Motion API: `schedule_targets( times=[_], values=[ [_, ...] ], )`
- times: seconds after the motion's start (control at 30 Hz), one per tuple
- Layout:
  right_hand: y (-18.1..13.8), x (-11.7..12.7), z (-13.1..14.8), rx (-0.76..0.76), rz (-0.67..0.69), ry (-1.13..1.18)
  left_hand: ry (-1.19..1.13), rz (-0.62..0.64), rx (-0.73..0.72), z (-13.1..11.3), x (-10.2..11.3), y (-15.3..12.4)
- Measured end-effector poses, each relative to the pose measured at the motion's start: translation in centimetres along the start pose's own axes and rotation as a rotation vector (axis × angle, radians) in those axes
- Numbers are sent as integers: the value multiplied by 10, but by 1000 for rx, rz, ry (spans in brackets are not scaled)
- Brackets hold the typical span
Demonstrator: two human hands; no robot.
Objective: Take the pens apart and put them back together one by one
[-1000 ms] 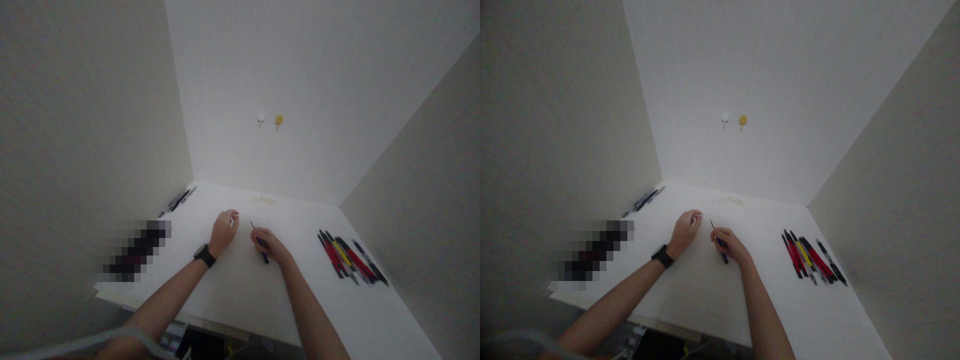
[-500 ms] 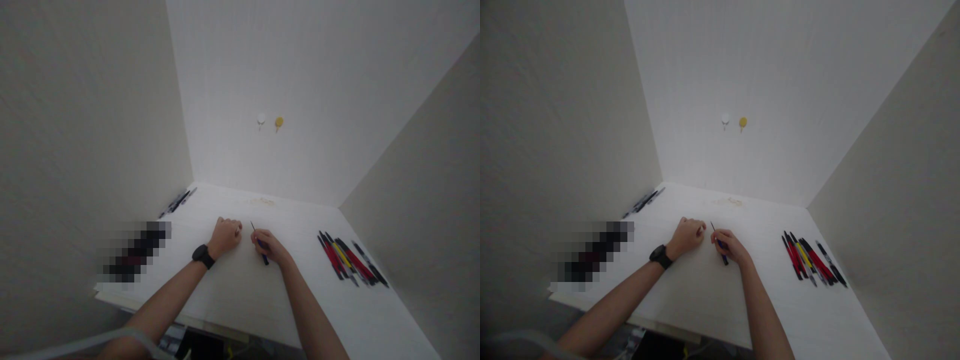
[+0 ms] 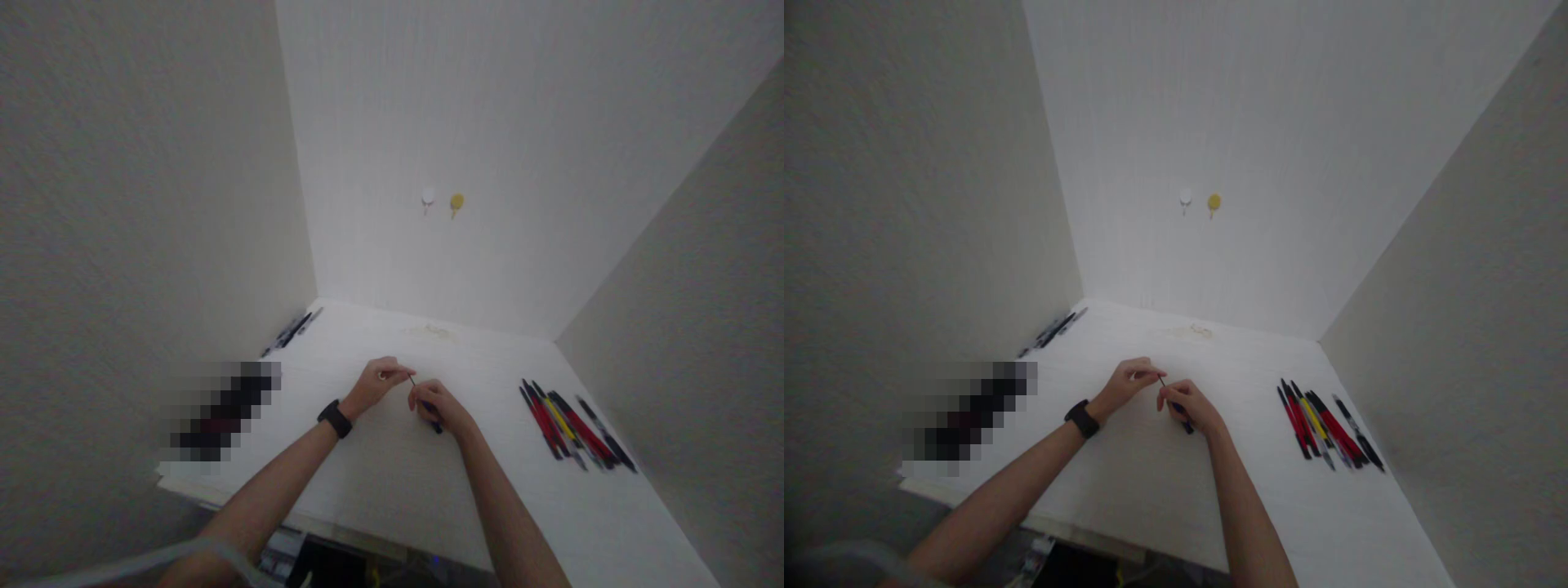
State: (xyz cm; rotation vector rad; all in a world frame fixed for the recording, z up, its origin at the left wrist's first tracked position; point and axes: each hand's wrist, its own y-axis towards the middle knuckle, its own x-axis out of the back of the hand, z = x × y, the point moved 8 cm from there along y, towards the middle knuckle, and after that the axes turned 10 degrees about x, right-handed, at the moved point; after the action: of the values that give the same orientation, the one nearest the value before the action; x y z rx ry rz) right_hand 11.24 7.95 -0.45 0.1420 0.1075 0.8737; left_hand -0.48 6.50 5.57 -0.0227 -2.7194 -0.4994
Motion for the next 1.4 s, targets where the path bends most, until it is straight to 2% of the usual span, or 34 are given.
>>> schedule_targets(
  times=[0.13,0.2,0.3,0.37,0.47,0.6,0.7,0.8,0.87,0.93,1.03,1.17,1.3,1.4],
  values=[
    [0,-4,5,4,10,-64,-118,-5,51,5,2,1],
    [0,-5,7,14,12,-67,-220,-97,95,11,13,3],
    [1,-7,6,21,28,-58,-334,-305,170,25,35,3],
    [2,-6,6,30,19,-54,-357,-381,207,32,43,2],
    [3,-1,6,51,-49,-60,-352,-321,203,34,37,4],
    [3,0,6,71,-103,-91,-253,-137,165,29,14,6],
    [3,0,5,72,-133,-141,-194,-109,154,29,9,7],
    [4,11,7,84,-263,-312,-40,-282,219,34,27,5],
    [4,20,13,130,-371,-512,168,-432,316,39,45,1],
    [3,23,18,151,-429,-738,411,-485,424,43,57,-2],
    [3,19,17,51,-433,-1029,667,-413,545,52,61,-2],
    [3,6,13,-141,-341,-1305,775,-294,607,62,56,-2],
    [5,-7,11,-237,-233,-1460,804,-225,585,65,51,0],
    [7,-11,10,-246,-192,-1503,839,-212,577,65,50,0]
  ],
)
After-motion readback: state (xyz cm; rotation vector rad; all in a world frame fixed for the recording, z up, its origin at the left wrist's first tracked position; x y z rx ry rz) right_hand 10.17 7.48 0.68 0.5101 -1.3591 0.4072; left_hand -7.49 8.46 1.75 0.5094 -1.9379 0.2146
